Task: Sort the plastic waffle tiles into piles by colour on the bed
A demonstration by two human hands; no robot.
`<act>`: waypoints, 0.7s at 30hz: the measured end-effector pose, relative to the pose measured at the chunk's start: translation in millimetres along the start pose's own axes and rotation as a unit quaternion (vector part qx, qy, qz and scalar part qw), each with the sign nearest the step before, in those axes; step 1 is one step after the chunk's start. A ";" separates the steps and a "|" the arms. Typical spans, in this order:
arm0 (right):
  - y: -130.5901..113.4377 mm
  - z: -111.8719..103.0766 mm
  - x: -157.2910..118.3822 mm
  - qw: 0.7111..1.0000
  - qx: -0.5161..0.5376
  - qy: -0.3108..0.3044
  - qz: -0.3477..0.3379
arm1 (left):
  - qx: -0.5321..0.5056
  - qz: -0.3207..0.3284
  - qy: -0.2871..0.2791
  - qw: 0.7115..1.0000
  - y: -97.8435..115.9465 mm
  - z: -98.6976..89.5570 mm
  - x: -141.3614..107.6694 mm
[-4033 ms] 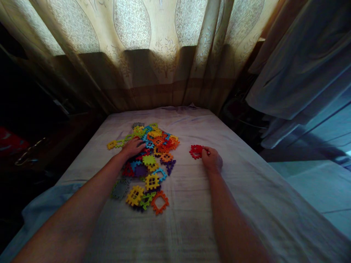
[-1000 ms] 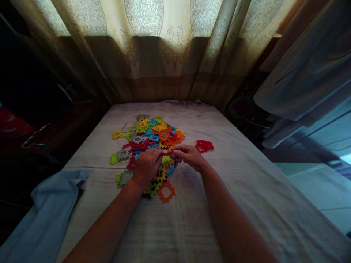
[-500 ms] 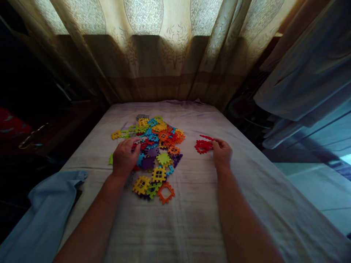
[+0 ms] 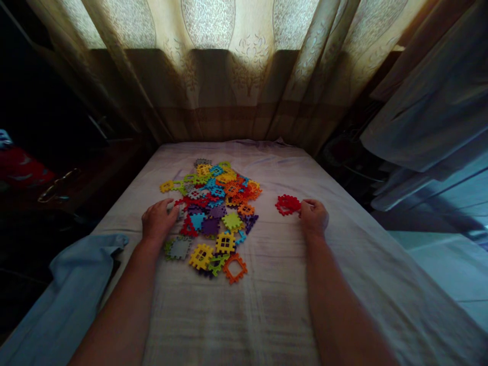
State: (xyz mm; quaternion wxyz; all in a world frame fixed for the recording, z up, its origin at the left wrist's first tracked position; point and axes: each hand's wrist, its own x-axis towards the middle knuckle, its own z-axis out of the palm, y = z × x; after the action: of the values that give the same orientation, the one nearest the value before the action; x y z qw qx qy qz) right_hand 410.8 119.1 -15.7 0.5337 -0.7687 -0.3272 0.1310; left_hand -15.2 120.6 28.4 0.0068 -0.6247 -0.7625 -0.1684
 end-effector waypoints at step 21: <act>-8.2 -2.1 -5.0 0.999 0.044 -0.014 0.007 | -0.288 -0.091 0.089 0.949 -1.8 6.6 5.1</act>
State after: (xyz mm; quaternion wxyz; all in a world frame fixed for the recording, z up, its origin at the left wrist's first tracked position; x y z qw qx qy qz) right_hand 405.2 116.2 -8.2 0.5616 -0.7448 -0.3231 0.1597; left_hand -16.8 126.9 22.9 -0.1208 -0.5102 -0.7313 -0.4361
